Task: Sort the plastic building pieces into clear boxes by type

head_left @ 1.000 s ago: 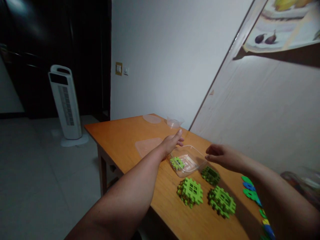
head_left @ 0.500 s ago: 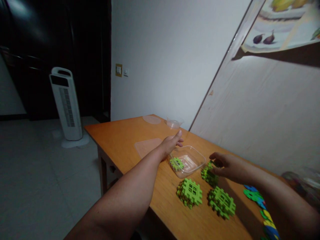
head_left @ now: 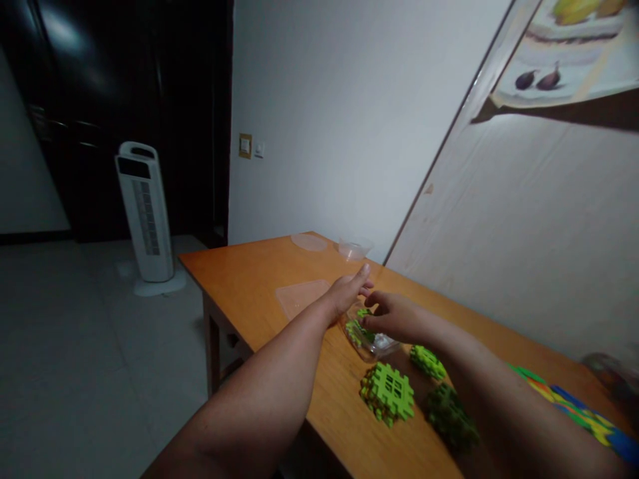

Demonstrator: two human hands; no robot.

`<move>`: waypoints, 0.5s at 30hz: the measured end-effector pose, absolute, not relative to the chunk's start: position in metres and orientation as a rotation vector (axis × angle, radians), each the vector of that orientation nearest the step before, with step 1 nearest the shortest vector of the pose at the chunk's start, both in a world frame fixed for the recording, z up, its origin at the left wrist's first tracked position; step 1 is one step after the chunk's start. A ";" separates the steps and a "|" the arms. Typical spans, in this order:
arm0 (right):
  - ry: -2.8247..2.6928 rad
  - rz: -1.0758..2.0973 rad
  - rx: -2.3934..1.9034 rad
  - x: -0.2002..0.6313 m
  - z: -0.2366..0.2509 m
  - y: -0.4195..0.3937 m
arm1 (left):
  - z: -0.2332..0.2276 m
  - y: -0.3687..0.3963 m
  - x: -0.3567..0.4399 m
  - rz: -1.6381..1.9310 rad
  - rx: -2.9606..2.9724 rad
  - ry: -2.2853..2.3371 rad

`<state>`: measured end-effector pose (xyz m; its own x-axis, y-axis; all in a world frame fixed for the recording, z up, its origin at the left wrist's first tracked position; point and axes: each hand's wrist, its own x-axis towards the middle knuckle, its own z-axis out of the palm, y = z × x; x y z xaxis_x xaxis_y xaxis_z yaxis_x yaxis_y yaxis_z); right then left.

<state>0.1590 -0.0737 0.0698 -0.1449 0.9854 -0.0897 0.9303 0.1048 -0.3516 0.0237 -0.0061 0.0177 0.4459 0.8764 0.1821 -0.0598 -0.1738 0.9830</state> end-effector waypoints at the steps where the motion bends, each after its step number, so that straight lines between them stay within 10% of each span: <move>1: -2.207 0.488 -1.933 0.156 0.069 -0.074 | 0.018 -0.006 0.024 0.991 1.515 0.754; 15: -2.065 0.409 -1.963 0.265 0.081 -0.094 | 0.020 -0.006 0.024 0.964 1.519 0.785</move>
<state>0.2647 -0.0942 0.0809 -0.0512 0.9987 -0.0039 0.9247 0.0460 -0.3779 0.0243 -0.0063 0.0199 0.4454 0.8817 0.1558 -0.0260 -0.1612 0.9866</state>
